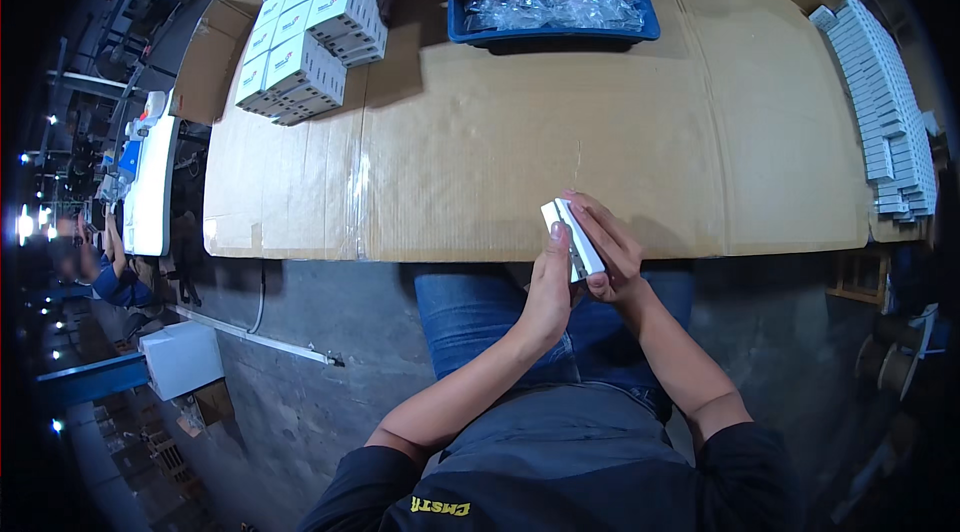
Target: The recorder is assembling an electronic unit by placing components into a plastic casing, securing them, and then placing the finished units into a storage area.
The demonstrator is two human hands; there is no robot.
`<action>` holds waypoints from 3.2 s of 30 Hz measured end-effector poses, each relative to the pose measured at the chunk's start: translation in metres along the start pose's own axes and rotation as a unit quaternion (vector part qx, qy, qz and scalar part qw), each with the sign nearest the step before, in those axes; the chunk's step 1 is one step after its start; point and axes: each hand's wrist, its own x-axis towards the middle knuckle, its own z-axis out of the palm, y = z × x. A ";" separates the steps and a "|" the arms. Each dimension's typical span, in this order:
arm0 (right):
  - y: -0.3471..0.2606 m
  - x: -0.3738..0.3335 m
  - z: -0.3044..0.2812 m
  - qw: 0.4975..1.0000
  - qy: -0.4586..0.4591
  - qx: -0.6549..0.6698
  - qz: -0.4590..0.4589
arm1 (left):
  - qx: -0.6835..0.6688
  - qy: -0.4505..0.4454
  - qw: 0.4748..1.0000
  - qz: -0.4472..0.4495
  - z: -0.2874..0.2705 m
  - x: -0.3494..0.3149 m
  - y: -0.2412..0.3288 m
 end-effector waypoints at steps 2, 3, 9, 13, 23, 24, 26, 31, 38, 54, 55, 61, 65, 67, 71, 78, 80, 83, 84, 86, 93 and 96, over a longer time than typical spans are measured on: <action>-0.002 0.001 0.002 1.000 0.000 0.000 0.005 | -0.015 -0.004 1.000 0.002 -0.001 0.001 -0.001; -0.003 0.002 0.002 1.000 0.002 -0.002 0.009 | -0.029 -0.011 1.000 0.003 0.000 0.002 0.000; -0.006 0.007 0.004 0.993 0.023 0.060 0.102 | 0.017 -0.053 0.998 0.025 -0.001 0.006 0.007; -0.021 0.017 0.012 0.936 0.121 0.198 0.265 | 0.343 -0.018 0.893 0.290 0.003 0.008 0.012; -0.034 0.036 -0.005 0.933 -0.098 0.199 0.284 | -0.039 0.047 0.979 0.196 -0.022 0.025 0.024; -0.030 0.030 -0.003 0.949 -0.112 0.138 0.260 | -0.023 0.056 0.983 0.175 -0.022 0.025 0.025; -0.021 0.016 0.002 0.960 -0.122 0.074 0.242 | -0.012 0.061 0.991 0.115 -0.024 0.025 0.024; -0.012 0.011 0.012 0.983 -0.096 -0.085 0.129 | -0.019 0.080 0.990 0.114 -0.018 0.028 0.014; -0.006 -0.004 0.020 0.982 -0.037 -0.154 0.101 | 0.018 0.090 0.988 0.121 -0.002 0.022 0.014; -0.005 -0.009 0.027 0.984 -0.031 -0.168 0.056 | -0.008 0.098 0.988 0.116 -0.010 0.018 0.005; -0.004 -0.010 0.027 0.984 -0.030 -0.169 0.053 | -0.008 0.098 0.988 0.116 -0.012 0.020 0.001; 0.000 -0.017 0.029 0.982 -0.037 -0.180 0.051 | -0.033 0.085 0.988 0.124 -0.019 0.026 -0.008; -0.001 -0.018 0.030 0.984 -0.029 -0.161 0.072 | -0.041 0.092 0.987 0.123 -0.025 0.029 -0.015; -0.003 -0.014 0.028 0.986 -0.056 -0.125 0.095 | -0.042 0.092 0.988 0.120 -0.027 0.030 -0.013; -0.008 0.004 0.015 0.989 -0.096 -0.023 0.111 | -0.062 0.042 0.990 0.119 -0.040 0.031 -0.008; -0.023 0.025 -0.006 0.890 -0.017 0.203 0.409 | 0.171 -0.038 0.930 0.324 -0.034 0.023 0.022; -0.027 0.031 -0.014 0.862 -0.037 0.252 0.438 | 0.230 -0.060 0.906 0.350 -0.036 0.022 0.032; -0.037 0.038 -0.016 0.833 -0.064 0.281 0.473 | 0.315 -0.059 0.864 0.388 -0.044 0.025 0.029; -0.034 0.036 -0.016 0.826 -0.049 0.298 0.475 | 0.323 -0.062 0.859 0.393 -0.045 0.024 0.033; -0.035 0.035 -0.015 0.819 -0.036 0.314 0.478 | 0.329 -0.063 0.853 0.399 -0.039 0.020 0.036; -0.048 0.030 0.019 0.900 -0.014 0.254 0.354 | 0.119 0.000 0.957 0.265 -0.026 0.016 0.038; -0.055 0.029 0.025 0.974 -0.051 0.000 0.222 | 0.130 0.044 0.937 0.322 -0.024 0.020 0.033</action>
